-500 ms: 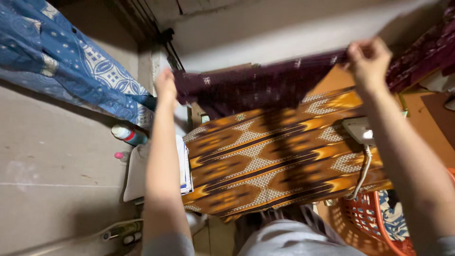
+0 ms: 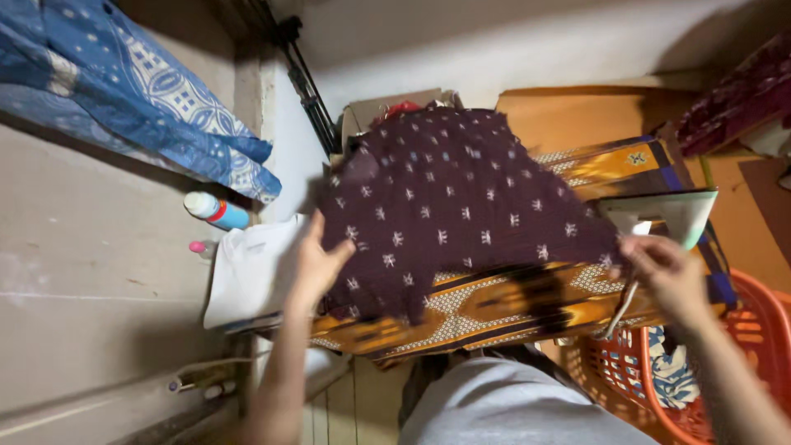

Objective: The person irons a maroon patterned shirt on a wooden table, smoothing the fabric and using a steam iron. After folding the shirt, they retrieve a blue and white zigzag-patterned cloth from a basket, iron it, and fold it.

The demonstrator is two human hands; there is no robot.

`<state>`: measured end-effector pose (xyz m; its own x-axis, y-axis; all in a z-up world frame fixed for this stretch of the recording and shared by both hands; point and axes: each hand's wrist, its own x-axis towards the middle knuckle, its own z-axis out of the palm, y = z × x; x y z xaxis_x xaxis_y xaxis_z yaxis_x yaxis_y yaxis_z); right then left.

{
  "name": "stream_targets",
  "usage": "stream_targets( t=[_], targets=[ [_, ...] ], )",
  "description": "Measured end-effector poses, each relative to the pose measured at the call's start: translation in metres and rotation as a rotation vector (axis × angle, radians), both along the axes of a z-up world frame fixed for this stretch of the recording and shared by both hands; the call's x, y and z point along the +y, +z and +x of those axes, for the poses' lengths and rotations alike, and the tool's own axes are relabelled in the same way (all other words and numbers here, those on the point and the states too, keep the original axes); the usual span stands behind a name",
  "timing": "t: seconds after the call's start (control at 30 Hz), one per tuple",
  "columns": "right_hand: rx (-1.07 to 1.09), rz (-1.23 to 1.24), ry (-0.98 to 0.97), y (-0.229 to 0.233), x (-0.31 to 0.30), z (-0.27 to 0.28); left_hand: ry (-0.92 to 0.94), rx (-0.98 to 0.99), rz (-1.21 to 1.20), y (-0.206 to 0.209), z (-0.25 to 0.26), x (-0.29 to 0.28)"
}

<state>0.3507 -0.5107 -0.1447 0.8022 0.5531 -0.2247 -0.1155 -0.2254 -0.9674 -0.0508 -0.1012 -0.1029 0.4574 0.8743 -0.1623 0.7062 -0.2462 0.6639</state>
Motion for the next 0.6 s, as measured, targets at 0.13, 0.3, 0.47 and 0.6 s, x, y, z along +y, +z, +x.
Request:
stream_targets(
  t=[0.13,0.3,0.47,0.6],
  targets=[
    [0.170,-0.133,-0.053,-0.142,-0.039,-0.013,0.055,0.286,-0.180,-0.109,-0.004,-0.074],
    [-0.246,-0.578,0.146,-0.196,-0.051,-0.004,0.127,0.434,-0.103,-0.146,-0.002,-0.104],
    [-0.526,-0.773,0.280,-0.168,-0.037,-0.009,0.199,0.340,0.063,-0.159,-0.004,-0.085],
    [-0.546,-0.628,-0.133,-0.159,-0.043,0.000,0.299,0.180,0.153,-0.201,-0.005,-0.051]
  ],
)
